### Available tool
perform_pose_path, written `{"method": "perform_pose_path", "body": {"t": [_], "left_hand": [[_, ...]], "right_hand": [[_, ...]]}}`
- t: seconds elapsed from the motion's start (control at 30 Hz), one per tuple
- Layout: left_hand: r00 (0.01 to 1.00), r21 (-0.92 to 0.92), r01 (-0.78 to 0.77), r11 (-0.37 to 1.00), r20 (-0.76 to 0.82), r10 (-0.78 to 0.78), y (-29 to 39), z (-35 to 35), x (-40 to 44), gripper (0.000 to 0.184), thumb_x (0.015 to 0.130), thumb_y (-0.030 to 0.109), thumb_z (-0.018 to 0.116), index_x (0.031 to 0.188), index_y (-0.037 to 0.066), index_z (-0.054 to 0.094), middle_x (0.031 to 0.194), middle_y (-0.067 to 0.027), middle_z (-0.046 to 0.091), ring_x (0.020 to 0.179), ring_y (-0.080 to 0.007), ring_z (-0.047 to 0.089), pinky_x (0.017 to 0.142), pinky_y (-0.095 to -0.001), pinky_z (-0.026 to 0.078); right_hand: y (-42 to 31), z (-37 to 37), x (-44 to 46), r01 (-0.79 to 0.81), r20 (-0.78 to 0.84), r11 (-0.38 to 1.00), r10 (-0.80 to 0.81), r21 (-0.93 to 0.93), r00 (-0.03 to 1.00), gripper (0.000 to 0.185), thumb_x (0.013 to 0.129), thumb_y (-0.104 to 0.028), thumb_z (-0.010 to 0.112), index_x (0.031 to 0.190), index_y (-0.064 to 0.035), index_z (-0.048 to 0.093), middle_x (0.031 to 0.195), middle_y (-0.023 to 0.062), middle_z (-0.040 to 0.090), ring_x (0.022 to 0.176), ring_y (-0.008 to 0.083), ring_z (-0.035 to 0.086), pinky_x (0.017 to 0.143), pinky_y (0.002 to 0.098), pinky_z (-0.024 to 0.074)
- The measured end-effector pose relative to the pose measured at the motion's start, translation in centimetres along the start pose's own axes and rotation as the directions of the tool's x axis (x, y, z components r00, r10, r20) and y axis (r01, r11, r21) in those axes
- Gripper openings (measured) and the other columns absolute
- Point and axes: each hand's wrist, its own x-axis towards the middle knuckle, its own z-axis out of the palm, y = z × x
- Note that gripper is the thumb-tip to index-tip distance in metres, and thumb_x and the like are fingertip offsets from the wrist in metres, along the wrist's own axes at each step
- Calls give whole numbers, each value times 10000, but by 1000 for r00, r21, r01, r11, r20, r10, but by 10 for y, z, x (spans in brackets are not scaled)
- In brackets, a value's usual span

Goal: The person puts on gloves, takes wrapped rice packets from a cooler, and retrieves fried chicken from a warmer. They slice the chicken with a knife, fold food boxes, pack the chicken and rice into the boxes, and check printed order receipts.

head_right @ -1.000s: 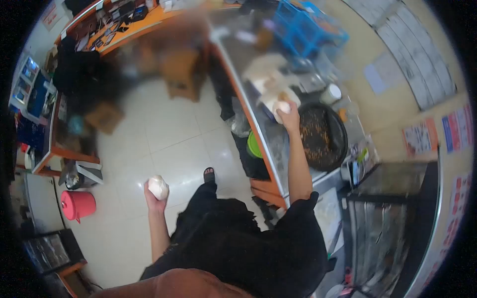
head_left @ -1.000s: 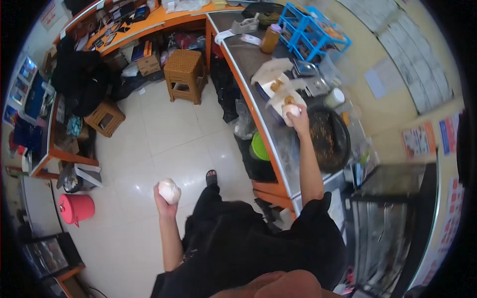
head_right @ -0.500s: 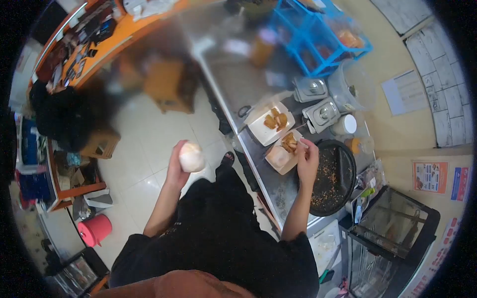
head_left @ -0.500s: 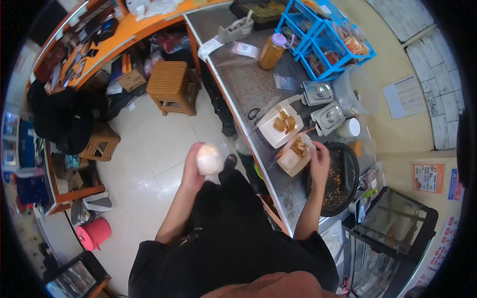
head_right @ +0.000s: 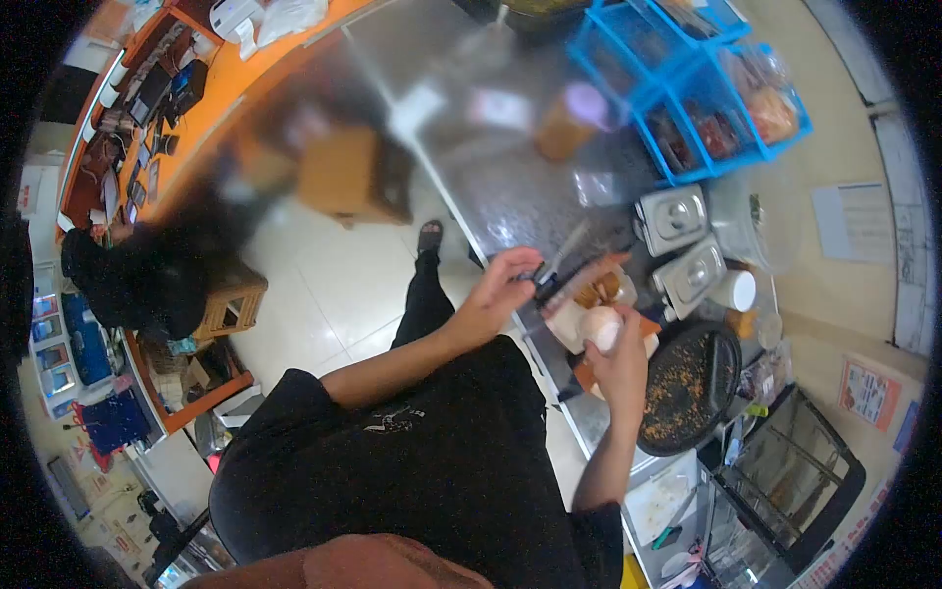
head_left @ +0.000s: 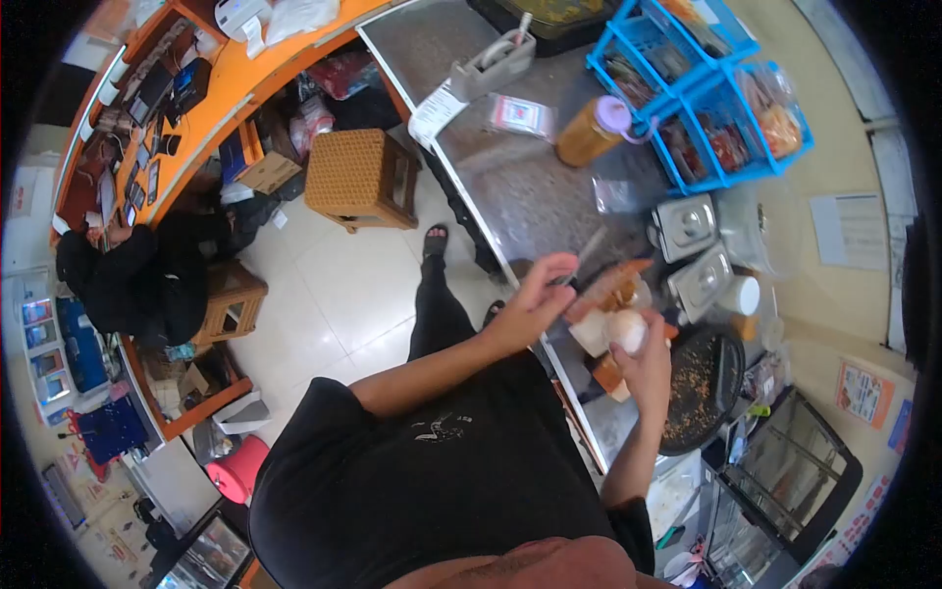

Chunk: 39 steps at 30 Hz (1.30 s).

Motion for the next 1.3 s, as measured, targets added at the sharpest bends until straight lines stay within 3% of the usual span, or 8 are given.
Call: {"method": "perform_pose_path", "body": {"t": [0.17,0.27,0.47,0.6,0.67,0.8,0.93,1.3], "left_hand": [[979,25,-43,999,-196,48,38,-134,45,298,976,67,538,1269,42,486,1222,-70,565,1191,-173,530,1029,-329,405],[944,199,-115,973,-285,169,53,-220,69,210,990,75,528,1197,42,532,1182,-52,574,1105,-147,556,982,-302,432],[939,478,-54,877,-275,207,50,-362,135,311,894,24,574,1200,76,564,1165,-73,615,1137,-190,567,1019,-328,402],[979,927,-204,313,189,78,77,-396,213,446,871,209,658,1302,185,547,1342,-23,556,1351,-262,411,1146,-542,213],[938,934,-325,150,339,-76,63,-406,246,518,863,312,682,1352,239,526,1430,26,500,1438,-268,300,1160,-645,87],[827,846,-532,-48,506,-243,37,-421,281,661,810,434,717,1405,260,489,1495,54,430,1477,-250,220,1098,-754,11],[882,882,-456,-123,429,-195,35,-405,281,697,790,493,714,1409,269,486,1494,70,426,1460,-261,252,1064,-789,16],[876,894,-439,-93,403,-265,40,-415,287,829,718,499,776,1441,297,425,1467,72,482,1458,-269,264,1062,-788,-9]], "right_hand": [[73,85,78,112,460,719,309,-686,832,525,741,-121,731,1238,-55,576,1251,227,594,1193,395,554,986,441,465],[100,102,87,338,535,840,-69,-424,842,491,736,-134,724,1209,-49,620,1233,218,604,1198,383,545,1018,433,443],[-8,15,87,-198,238,953,253,-229,938,329,847,-53,620,1170,7,614,1173,191,631,1107,329,599,936,388,469],[-119,7,104,-360,-10,917,367,171,930,202,906,-24,588,1100,23,623,1019,105,657,945,161,621,805,284,483],[-154,62,140,-160,29,917,161,366,987,180,940,-48,569,1101,7,627,948,53,645,871,103,584,756,249,464],[-208,173,229,46,157,973,-83,227,984,347,886,-79,598,1230,-117,584,756,81,594,649,176,570,621,308,463],[-206,266,305,174,9,975,-177,142,984,405,868,-73,541,1269,-128,527,852,206,641,771,398,647,694,469,504],[-228,291,352,-40,-28,999,40,12,999,489,804,-103,558,1284,-186,518,867,250,661,840,438,653,751,542,503]]}}
